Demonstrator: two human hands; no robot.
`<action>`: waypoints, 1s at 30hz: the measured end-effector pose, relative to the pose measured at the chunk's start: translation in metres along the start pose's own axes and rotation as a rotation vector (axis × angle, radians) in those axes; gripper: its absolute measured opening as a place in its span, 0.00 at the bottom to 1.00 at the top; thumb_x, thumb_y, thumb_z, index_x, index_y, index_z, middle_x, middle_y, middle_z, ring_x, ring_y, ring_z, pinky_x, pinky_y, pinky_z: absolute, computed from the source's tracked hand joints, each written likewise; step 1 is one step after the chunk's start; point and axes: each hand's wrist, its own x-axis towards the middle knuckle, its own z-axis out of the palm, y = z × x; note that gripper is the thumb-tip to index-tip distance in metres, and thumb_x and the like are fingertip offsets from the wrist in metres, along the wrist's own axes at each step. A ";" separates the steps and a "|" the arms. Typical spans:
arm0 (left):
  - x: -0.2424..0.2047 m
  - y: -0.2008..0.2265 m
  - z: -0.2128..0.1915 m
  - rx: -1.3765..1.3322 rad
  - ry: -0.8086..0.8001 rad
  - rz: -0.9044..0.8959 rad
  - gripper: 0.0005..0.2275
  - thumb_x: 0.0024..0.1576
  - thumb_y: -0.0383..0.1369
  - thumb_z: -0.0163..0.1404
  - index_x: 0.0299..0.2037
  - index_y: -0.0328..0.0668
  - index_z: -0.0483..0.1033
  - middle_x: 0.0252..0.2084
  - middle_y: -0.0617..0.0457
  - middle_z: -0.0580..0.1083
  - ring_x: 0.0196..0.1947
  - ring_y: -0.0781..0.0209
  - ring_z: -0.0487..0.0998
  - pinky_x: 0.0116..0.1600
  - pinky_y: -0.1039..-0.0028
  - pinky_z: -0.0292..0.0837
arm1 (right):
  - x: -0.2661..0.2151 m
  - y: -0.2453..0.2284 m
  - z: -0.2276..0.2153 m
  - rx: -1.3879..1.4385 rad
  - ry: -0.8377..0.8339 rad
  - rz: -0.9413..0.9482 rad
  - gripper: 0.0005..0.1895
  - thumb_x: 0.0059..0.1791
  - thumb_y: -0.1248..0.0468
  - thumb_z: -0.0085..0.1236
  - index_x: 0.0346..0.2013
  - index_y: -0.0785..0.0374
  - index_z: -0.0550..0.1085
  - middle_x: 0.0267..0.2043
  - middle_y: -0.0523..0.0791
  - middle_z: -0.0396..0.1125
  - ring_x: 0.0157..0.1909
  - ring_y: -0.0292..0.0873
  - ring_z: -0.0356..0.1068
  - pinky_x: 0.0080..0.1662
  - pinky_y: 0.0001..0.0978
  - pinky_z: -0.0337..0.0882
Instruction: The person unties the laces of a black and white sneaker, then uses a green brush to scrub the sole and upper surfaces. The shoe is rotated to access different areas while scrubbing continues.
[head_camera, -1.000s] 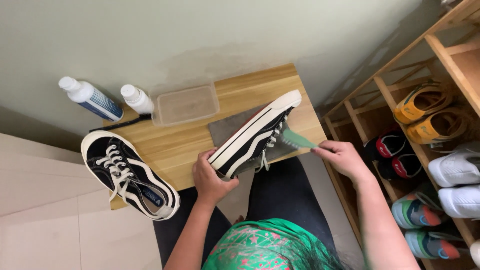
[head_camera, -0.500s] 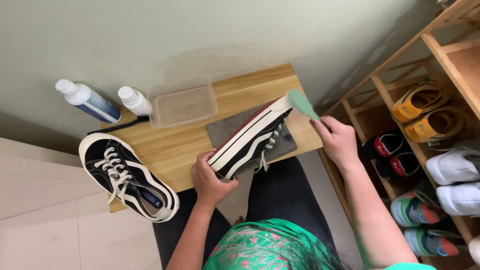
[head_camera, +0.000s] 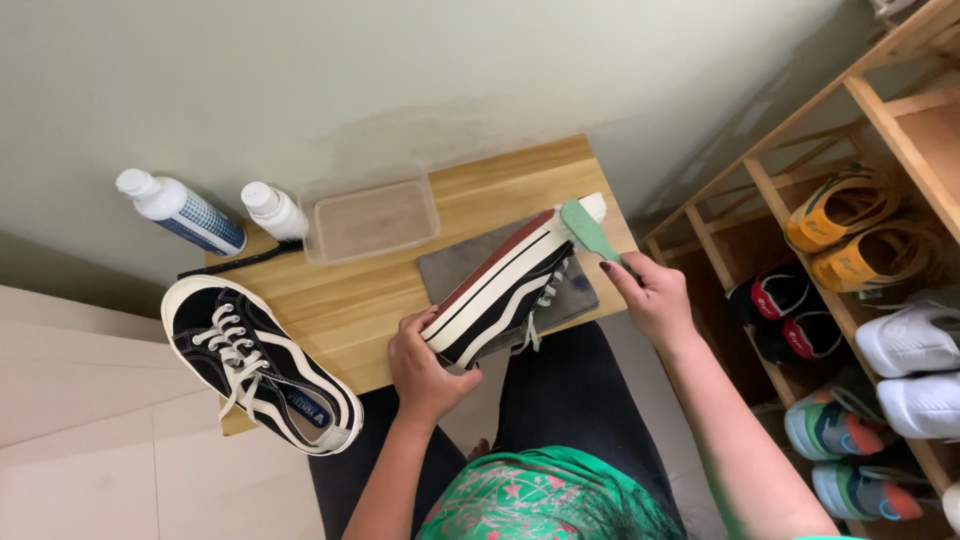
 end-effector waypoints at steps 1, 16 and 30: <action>0.000 0.001 -0.001 0.000 -0.004 -0.001 0.43 0.21 0.42 0.66 0.53 0.39 0.65 0.53 0.50 0.73 0.51 0.53 0.78 0.61 0.67 0.67 | 0.003 0.004 -0.003 -0.001 0.000 0.004 0.08 0.53 0.53 0.65 0.36 0.51 0.80 0.20 0.49 0.67 0.27 0.42 0.70 0.38 0.34 0.71; -0.005 -0.004 0.003 0.005 0.038 0.055 0.43 0.21 0.41 0.65 0.53 0.38 0.66 0.53 0.49 0.74 0.49 0.52 0.79 0.58 0.68 0.69 | -0.017 -0.017 0.005 -0.301 0.050 -0.215 0.09 0.53 0.51 0.62 0.36 0.51 0.78 0.23 0.51 0.71 0.32 0.54 0.76 0.36 0.46 0.74; 0.000 0.004 -0.003 0.016 0.040 0.102 0.41 0.23 0.39 0.64 0.53 0.39 0.65 0.53 0.50 0.73 0.48 0.52 0.78 0.57 0.66 0.68 | 0.001 -0.008 -0.018 -0.434 0.125 -0.146 0.15 0.56 0.40 0.55 0.39 0.45 0.77 0.24 0.46 0.71 0.36 0.54 0.76 0.41 0.44 0.75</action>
